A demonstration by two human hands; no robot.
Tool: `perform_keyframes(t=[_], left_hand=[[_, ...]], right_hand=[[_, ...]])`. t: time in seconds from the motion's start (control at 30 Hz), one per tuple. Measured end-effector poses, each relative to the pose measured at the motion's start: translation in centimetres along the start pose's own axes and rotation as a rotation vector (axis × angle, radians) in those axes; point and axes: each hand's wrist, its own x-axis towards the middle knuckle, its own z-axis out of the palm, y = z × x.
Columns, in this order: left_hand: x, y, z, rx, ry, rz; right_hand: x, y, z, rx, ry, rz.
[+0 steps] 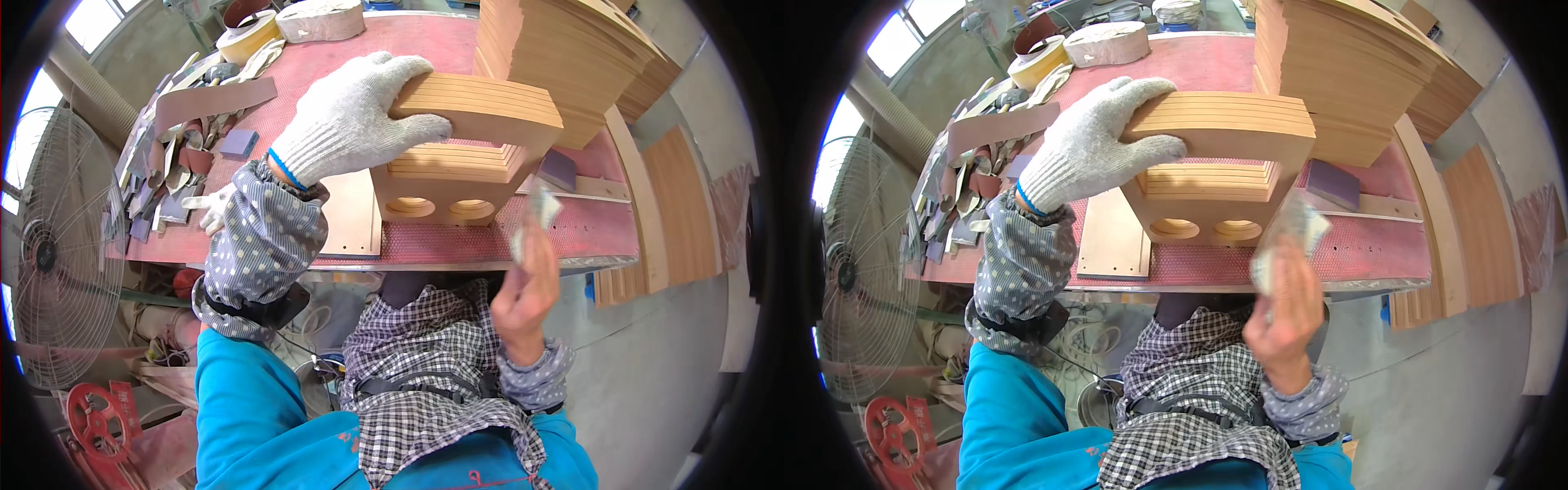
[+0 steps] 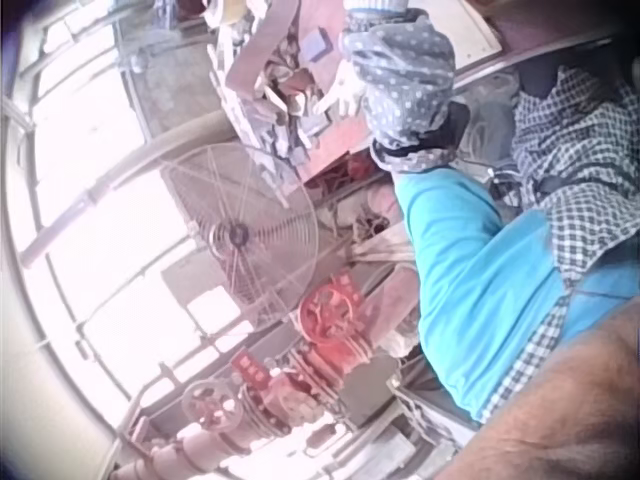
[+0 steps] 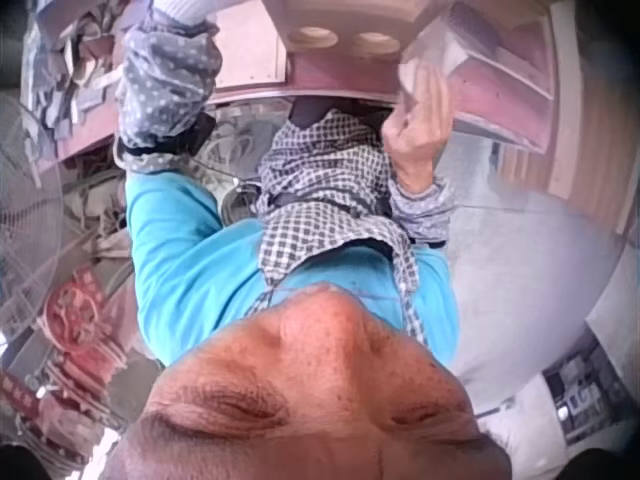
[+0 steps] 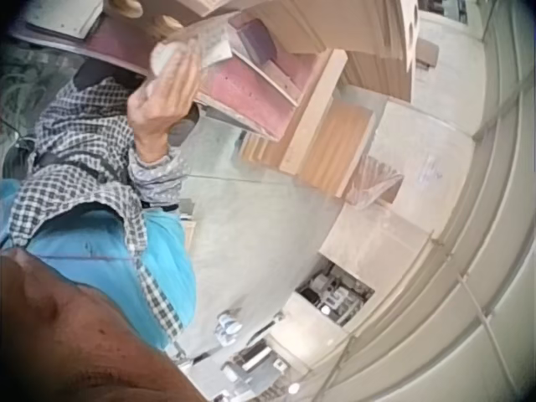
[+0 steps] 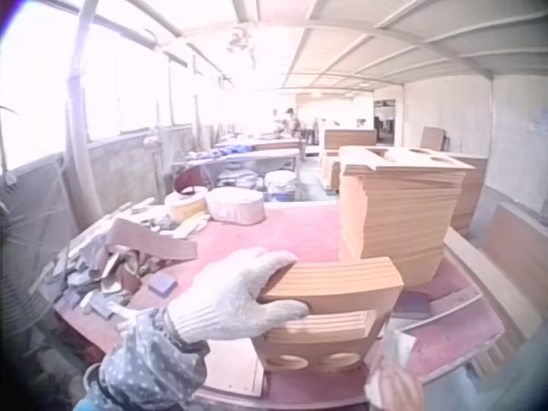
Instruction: Sanding the surfaces and edges of a wooden frame/component using sandpaper.
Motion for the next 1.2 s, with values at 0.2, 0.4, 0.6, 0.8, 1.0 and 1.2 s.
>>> perform_keyframes(t=[0.2,0.4,0.6,0.8,1.0,1.2], left_hand=[[0.3,-0.1,0.7,-0.004,0.025,0.006],[1.1,0.0,0.7,-0.05,0.003,-0.001],[0.8,0.2,0.5,-0.005,0.028,-0.038],[1.3,0.4,0.3,-0.037,0.008,-0.054],[0.8,-0.1,0.6,0.01,0.042,-0.039],[1.0,-0.2,1.0,-0.011,0.069,-0.024]], right_hand=[[4.2,-2.7,6.1,-0.218,-0.17,-0.261],[5.4,-2.0,10.2,-0.281,-0.277,-0.326],[8.4,-0.7,7.0,-0.219,-0.41,-0.292],[7.2,-2.3,8.7,-0.126,-0.386,-0.289],[7.8,-0.5,5.7,-0.167,-0.47,-0.299],[8.9,-0.3,8.6,-0.106,-0.407,-0.333]])
